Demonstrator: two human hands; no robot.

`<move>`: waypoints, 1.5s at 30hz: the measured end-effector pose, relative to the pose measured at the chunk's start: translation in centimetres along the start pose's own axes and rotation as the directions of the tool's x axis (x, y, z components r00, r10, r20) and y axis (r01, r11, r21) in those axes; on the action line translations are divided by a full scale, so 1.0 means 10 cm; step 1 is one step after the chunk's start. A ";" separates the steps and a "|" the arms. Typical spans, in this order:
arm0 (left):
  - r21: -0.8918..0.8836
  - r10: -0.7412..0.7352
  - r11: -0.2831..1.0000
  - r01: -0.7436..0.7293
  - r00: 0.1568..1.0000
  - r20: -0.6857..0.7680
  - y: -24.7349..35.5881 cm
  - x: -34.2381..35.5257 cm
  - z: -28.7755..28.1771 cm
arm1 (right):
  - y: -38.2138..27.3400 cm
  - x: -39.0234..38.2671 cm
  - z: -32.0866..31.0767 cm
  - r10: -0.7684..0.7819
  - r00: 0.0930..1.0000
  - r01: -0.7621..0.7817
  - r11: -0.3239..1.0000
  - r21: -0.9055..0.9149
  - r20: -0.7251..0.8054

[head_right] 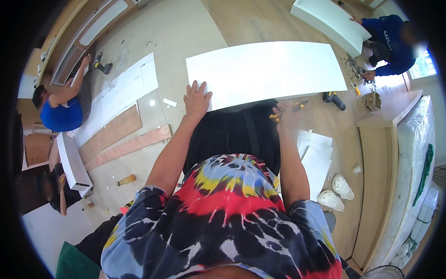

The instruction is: The person uses a utility knife to score and cut a rectangular recess into a white laminate panel. They repeatedly score the marked lines, rotate the panel, and continue cutting along the edges to separate the inner section.

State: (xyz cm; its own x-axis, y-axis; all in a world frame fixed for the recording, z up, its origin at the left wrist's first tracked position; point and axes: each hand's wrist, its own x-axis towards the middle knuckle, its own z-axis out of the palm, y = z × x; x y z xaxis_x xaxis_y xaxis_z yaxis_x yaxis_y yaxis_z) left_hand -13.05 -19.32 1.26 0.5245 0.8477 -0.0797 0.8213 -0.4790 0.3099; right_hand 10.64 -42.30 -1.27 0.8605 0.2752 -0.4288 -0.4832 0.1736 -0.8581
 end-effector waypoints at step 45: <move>0.036 0.209 0.969 -0.244 0.891 0.402 0.44 2.41 -0.18 | 0.08 -0.26 0.30 0.168 0.985 -0.169 0.959 0.227 0.024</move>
State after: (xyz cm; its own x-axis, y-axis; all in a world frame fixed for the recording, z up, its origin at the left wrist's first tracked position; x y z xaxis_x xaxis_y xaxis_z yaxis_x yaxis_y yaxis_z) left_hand 2.81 -0.55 2.41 0.7295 0.5637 -0.3872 0.6763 -0.6791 0.2854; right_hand 7.52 -40.04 0.01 0.7628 0.3227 -0.5603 -0.6457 0.3342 -0.6866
